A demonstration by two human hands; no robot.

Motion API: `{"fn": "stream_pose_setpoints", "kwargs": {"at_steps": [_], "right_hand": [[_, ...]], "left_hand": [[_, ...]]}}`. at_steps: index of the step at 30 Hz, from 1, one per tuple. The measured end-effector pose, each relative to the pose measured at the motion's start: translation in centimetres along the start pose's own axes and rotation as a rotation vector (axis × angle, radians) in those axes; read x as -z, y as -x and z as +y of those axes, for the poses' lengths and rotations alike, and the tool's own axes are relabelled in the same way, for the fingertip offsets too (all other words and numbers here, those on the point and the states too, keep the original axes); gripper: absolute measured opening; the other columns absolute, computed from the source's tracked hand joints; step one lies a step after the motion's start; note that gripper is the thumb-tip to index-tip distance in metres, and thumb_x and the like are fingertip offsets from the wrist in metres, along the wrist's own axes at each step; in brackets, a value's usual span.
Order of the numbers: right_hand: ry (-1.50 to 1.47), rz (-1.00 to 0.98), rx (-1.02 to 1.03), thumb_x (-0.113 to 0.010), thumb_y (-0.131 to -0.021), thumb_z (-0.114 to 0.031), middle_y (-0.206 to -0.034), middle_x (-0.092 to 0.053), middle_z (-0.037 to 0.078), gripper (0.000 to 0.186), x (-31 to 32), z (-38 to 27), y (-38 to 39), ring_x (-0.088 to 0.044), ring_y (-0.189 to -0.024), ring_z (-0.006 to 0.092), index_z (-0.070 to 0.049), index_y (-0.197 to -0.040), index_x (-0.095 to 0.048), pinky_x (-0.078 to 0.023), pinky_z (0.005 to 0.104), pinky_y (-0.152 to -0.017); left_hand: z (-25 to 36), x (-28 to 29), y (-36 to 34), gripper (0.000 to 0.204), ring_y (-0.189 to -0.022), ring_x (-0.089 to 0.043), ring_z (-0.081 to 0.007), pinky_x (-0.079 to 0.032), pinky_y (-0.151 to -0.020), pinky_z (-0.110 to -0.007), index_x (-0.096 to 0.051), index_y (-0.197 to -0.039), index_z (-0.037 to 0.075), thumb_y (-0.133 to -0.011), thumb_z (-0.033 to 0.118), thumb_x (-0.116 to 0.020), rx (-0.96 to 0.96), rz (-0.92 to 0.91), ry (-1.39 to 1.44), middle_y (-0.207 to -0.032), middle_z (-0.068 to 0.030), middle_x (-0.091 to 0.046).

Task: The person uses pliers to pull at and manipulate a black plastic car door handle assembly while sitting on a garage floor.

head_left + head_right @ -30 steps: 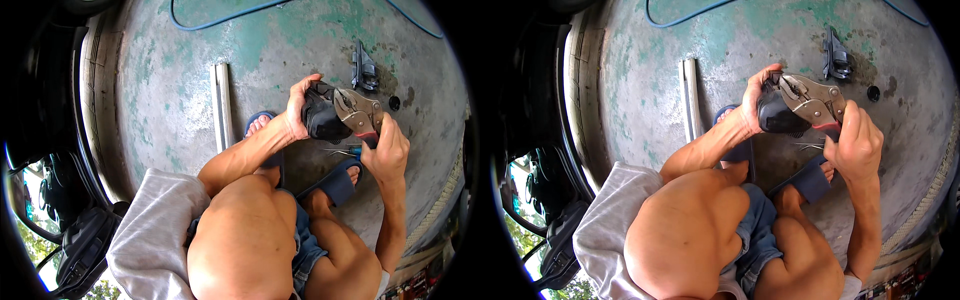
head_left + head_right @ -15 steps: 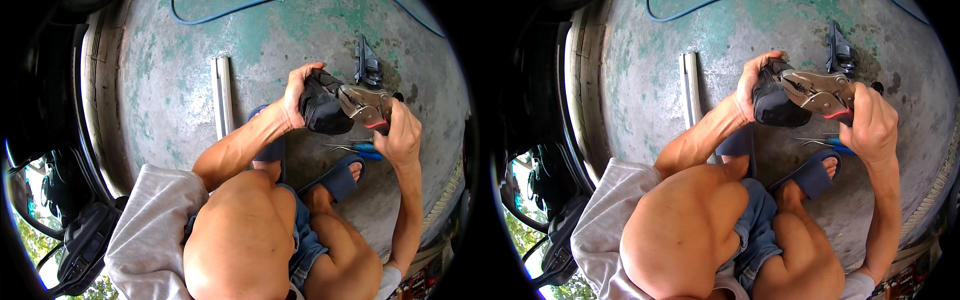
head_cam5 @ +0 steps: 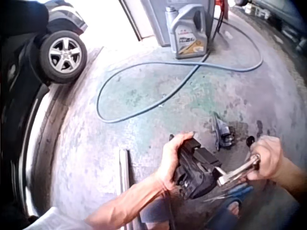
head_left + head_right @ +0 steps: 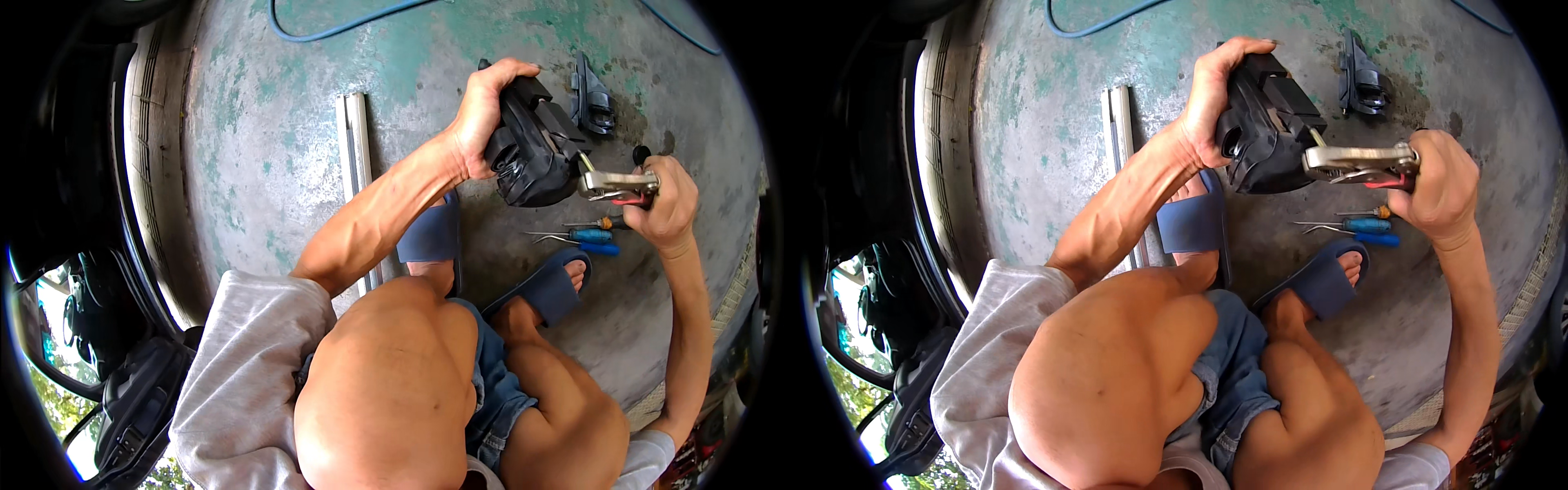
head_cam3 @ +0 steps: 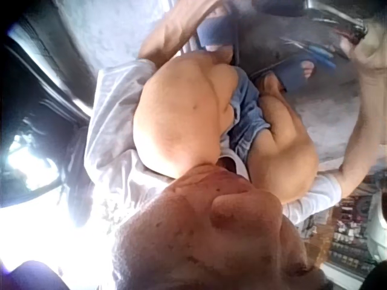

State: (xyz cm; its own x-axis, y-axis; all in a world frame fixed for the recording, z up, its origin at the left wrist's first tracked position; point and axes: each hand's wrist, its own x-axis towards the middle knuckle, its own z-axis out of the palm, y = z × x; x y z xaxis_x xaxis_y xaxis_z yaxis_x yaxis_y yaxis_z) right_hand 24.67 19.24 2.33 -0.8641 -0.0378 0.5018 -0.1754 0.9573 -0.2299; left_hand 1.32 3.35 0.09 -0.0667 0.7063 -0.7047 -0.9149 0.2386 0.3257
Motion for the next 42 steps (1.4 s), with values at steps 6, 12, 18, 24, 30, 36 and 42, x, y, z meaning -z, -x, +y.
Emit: {"fn": "stream_pose_setpoints", "kwargs": {"at_steps": [6, 12, 18, 24, 30, 36, 42], "right_hand": [[0.094, 0.066, -0.112, -0.078, -0.068, -0.001, -0.078, -0.062, 0.012, 0.056, -0.9, -2.7, -0.4, -0.059, -0.060, 0.0264, 0.004, -0.116, -0.050, -0.048, 0.0356, -0.054], [0.170, 0.148, -0.169, -0.075, -0.073, 0.003, -0.072, -0.058, 0.008, 0.047, -2.2, -4.2, -0.4, -0.057, -0.056, 0.0193, 0.004, -0.115, -0.053, -0.047, 0.0315, -0.051], [0.081, 0.359, -0.437, -0.072, -0.067, 0.004, -0.067, -0.057, 0.006, 0.046, -4.9, -6.3, 0.9, -0.053, -0.046, 0.0149, 0.004, -0.110, -0.056, -0.047, 0.0275, -0.047], [-0.205, 0.337, -0.877, -0.074, -0.063, 0.000, -0.089, -0.057, 0.007, 0.049, -7.4, -10.7, 1.3, -0.058, -0.067, 0.0141, 0.001, -0.107, -0.053, -0.050, 0.0284, -0.063], [-1.476, 0.427, -1.339, -0.066, -0.062, 0.002, -0.075, -0.045, 0.005, 0.052, -7.1, -15.0, -1.8, -0.046, -0.059, 0.0137, -0.004, -0.106, -0.039, -0.041, 0.0259, -0.058], [-1.829, 0.403, -1.466, -0.064, -0.063, 0.004, -0.065, -0.042, 0.003, 0.050, -4.6, -15.4, -2.9, -0.040, -0.049, 0.0123, -0.006, -0.105, -0.039, -0.038, 0.0279, -0.049], [-0.381, 0.241, -1.006, -0.069, -0.069, -0.001, -0.074, -0.053, 0.007, 0.040, -5.7, -11.1, -2.5, -0.056, -0.063, 0.0179, -0.001, -0.105, -0.051, -0.045, 0.0294, -0.058]], "left_hand": [[1.0, 0.3, 0.2, 0.035, -0.074, -0.071, -0.0227, -0.061, -0.069, -0.039, -0.065, -0.097, 0.005, -0.086, 0.038, -0.067, 0.015, -0.125, -0.026, -0.087, -0.0088, -0.071], [0.4, 0.4, 2.2, 0.036, -0.081, -0.073, -0.0258, -0.062, -0.070, -0.041, -0.065, -0.101, 0.002, -0.083, 0.032, -0.073, -0.105, -0.147, 0.010, -0.091, -0.0135, -0.070], [-0.7, -0.2, 3.3, 0.028, -0.076, -0.070, -0.0220, -0.060, -0.068, -0.036, -0.064, -0.097, 0.002, -0.081, 0.023, -0.071, -0.118, -0.188, 0.075, -0.090, -0.0139, -0.068], [-1.7, -0.3, 2.4, 0.032, -0.076, -0.068, -0.0222, -0.059, -0.070, -0.037, -0.058, -0.105, 0.003, -0.080, 0.016, -0.072, -0.442, -0.190, 0.051, -0.088, -0.0132, -0.067], [-0.4, -1.2, 0.7, 0.036, -0.080, -0.068, -0.0235, -0.056, -0.073, -0.037, -0.052, -0.102, 0.003, -0.077, 0.013, -0.076, -0.904, -0.294, -0.207, -0.084, -0.0137, -0.066], [0.1, -0.7, -0.3, 0.045, -0.083, -0.066, -0.0283, -0.053, -0.079, -0.044, -0.049, -0.103, 0.003, -0.081, 0.023, -0.083, -1.002, -0.423, -0.202, -0.083, -0.0121, -0.062], [-1.6, 0.7, -0.5, 0.050, -0.074, -0.068, -0.0284, -0.058, -0.067, -0.042, -0.058, -0.091, 0.005, -0.093, 0.055, -0.062, -0.507, -0.237, 0.212, -0.081, -0.0138, -0.066]]}}
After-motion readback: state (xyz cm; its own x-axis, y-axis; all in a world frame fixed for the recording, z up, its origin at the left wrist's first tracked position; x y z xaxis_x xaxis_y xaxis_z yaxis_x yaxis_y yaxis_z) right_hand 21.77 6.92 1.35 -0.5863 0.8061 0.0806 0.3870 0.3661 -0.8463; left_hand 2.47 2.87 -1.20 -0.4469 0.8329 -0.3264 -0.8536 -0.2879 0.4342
